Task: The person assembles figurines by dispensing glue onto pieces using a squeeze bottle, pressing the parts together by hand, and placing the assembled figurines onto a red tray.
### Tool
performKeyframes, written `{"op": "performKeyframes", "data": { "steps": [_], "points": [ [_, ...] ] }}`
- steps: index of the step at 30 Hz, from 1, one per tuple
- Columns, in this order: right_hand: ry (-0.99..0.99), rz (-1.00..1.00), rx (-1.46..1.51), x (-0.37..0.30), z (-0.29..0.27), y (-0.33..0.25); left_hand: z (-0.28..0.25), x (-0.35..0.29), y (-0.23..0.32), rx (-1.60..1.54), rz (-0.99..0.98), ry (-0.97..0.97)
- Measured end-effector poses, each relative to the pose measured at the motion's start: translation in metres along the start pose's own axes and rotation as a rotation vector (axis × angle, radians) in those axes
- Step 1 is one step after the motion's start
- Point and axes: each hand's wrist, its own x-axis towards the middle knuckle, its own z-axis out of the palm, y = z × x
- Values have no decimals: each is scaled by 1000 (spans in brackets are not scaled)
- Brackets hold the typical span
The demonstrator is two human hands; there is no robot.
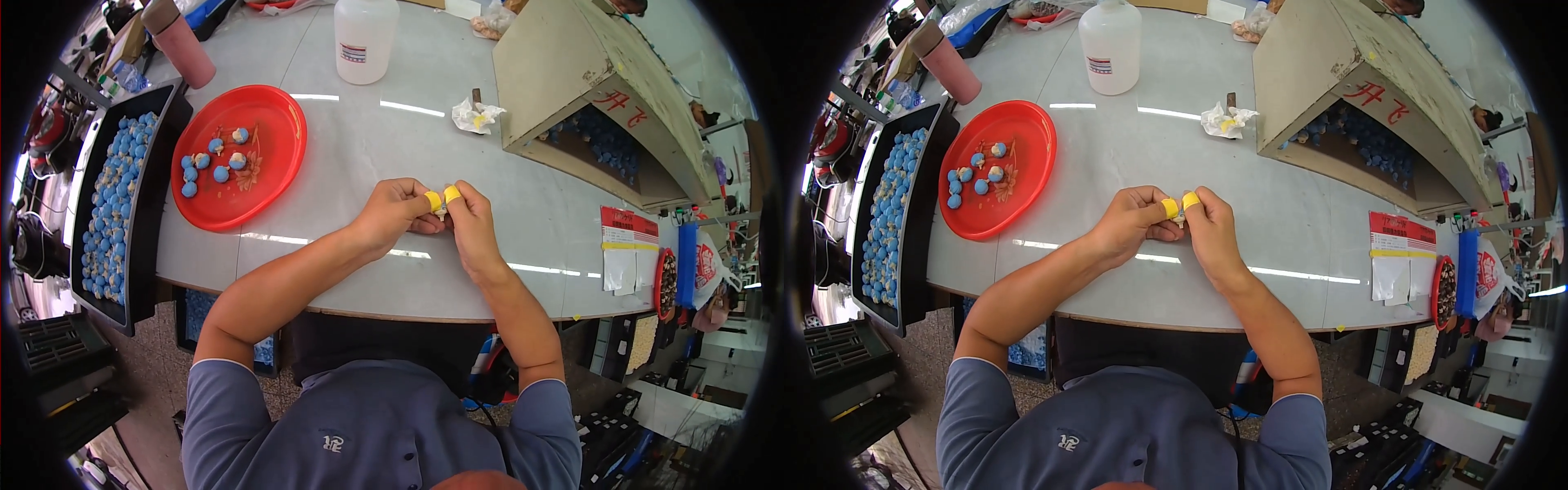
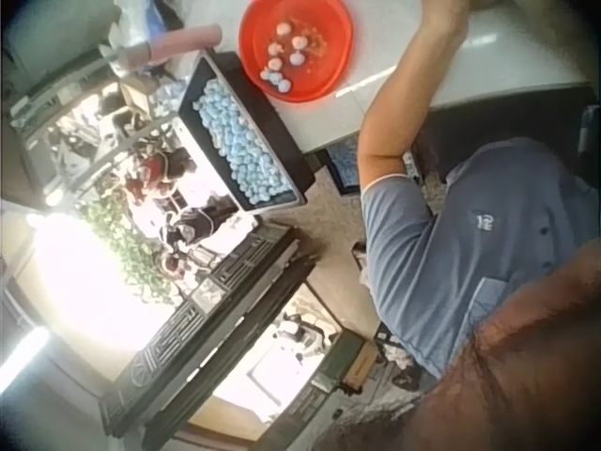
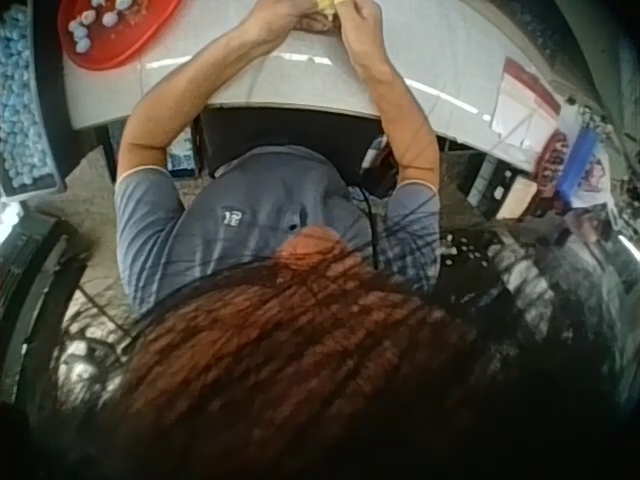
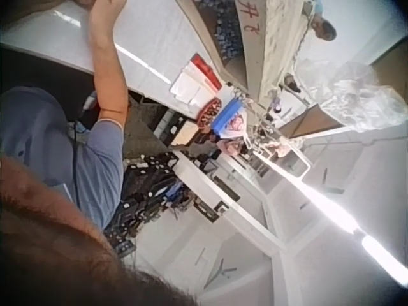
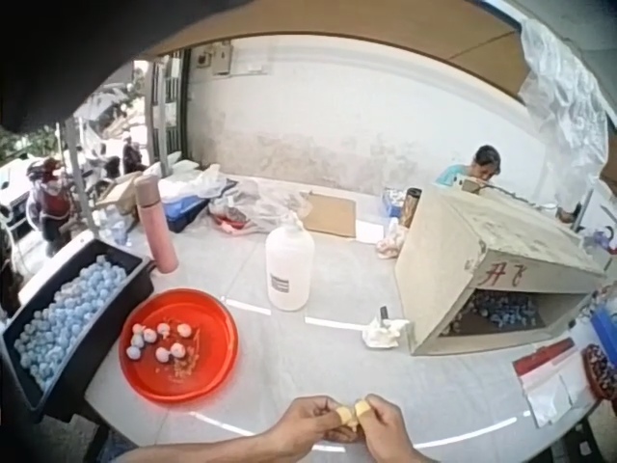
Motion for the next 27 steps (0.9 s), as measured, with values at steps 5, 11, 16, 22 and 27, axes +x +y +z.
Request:
{"op": "performKeyframes", "data": {
  "steps": [5, 11, 16, 22, 27],
  "points": [
    [10, -10, -6, -1, 2, -1, 0, -1, 0, 13, -6, 1],
    [30, -23, -26, 0, 0, 2, 2, 0, 1, 22, 4, 1],
    [43, -28, -16, 2, 1, -2, 1, 1, -1, 25, 38, 4],
    [90, 41, 78, 1, -5, -14, 10, 1, 3, 157, 339, 183],
    [-50, 25, 107, -3, -7, -16, 7, 3, 3, 227, 396, 224]
  ]
}}
